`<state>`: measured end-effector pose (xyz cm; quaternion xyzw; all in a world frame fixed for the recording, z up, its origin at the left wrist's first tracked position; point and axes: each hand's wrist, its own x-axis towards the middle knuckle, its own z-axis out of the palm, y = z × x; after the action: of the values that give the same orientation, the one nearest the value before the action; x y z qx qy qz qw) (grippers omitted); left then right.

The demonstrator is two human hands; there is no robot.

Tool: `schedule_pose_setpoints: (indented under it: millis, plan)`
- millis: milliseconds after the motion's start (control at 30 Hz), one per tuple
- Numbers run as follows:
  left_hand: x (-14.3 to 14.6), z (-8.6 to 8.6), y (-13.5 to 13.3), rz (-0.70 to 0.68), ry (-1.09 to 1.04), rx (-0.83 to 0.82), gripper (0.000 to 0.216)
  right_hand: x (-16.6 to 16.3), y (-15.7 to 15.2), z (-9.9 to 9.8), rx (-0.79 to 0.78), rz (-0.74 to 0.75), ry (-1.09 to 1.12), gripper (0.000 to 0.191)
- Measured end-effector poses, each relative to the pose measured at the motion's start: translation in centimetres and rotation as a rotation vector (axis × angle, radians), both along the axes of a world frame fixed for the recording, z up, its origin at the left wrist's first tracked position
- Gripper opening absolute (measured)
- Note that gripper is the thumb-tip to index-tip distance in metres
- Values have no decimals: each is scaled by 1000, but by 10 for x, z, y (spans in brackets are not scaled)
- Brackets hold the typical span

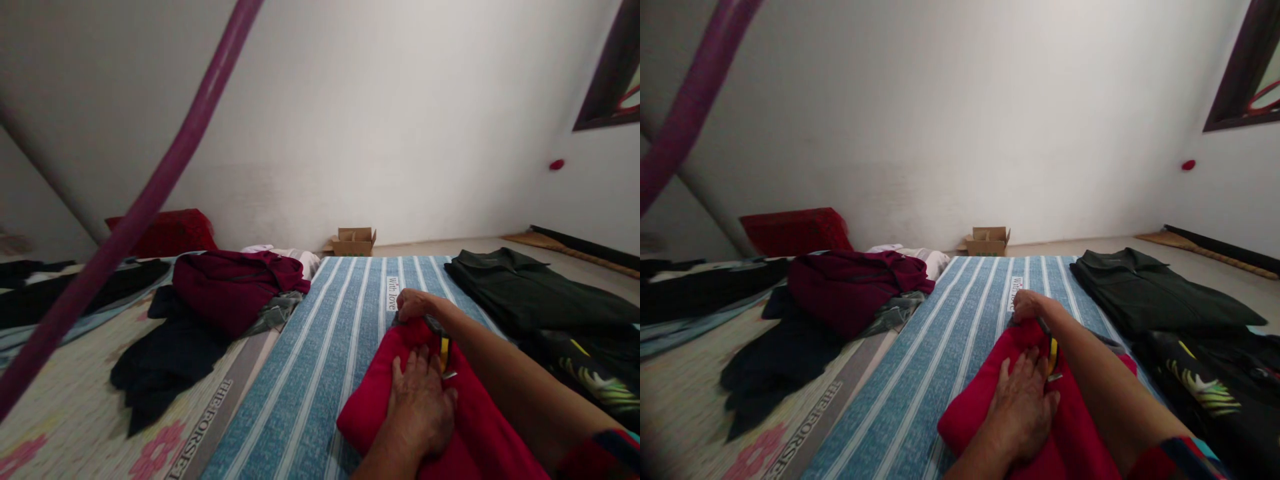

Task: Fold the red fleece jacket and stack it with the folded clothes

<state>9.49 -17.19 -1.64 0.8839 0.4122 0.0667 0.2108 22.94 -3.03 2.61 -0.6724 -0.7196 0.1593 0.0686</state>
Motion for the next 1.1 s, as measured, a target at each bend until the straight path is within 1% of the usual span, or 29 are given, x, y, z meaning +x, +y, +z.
schedule_pose_setpoints:
  millis: [133,200,267,333,400,500,567,633,733,833,967,1100]
  plan:
    - [1,-1,0,19,11,20,62,5,5,5,-53,83,-61,16]
    - [3,-4,1,81,17,59,67,7,7,4,-47,80,-90,18]
    - [6,-5,3,144,49,97,72,7,9,1,-41,66,-113,24]
    - [8,-4,5,170,105,112,73,7,9,-3,-42,57,-122,19]
    - [10,0,8,167,163,110,70,6,7,-6,-23,48,-117,20]
    - [13,9,9,163,243,105,68,6,4,-7,38,34,-98,41]
    - [14,14,9,154,285,110,66,7,3,-8,76,22,-87,47]
    - [15,17,8,149,316,112,66,9,3,-9,87,6,-80,43]
    - [16,20,8,147,349,111,66,13,8,-11,65,-21,-66,43]
    - [16,20,10,144,364,101,67,18,12,-10,47,-46,-20,46]
    - [16,19,10,146,356,110,65,33,13,-7,-8,-57,106,51]
    - [17,20,8,158,363,124,64,49,11,-7,-59,-86,198,43]
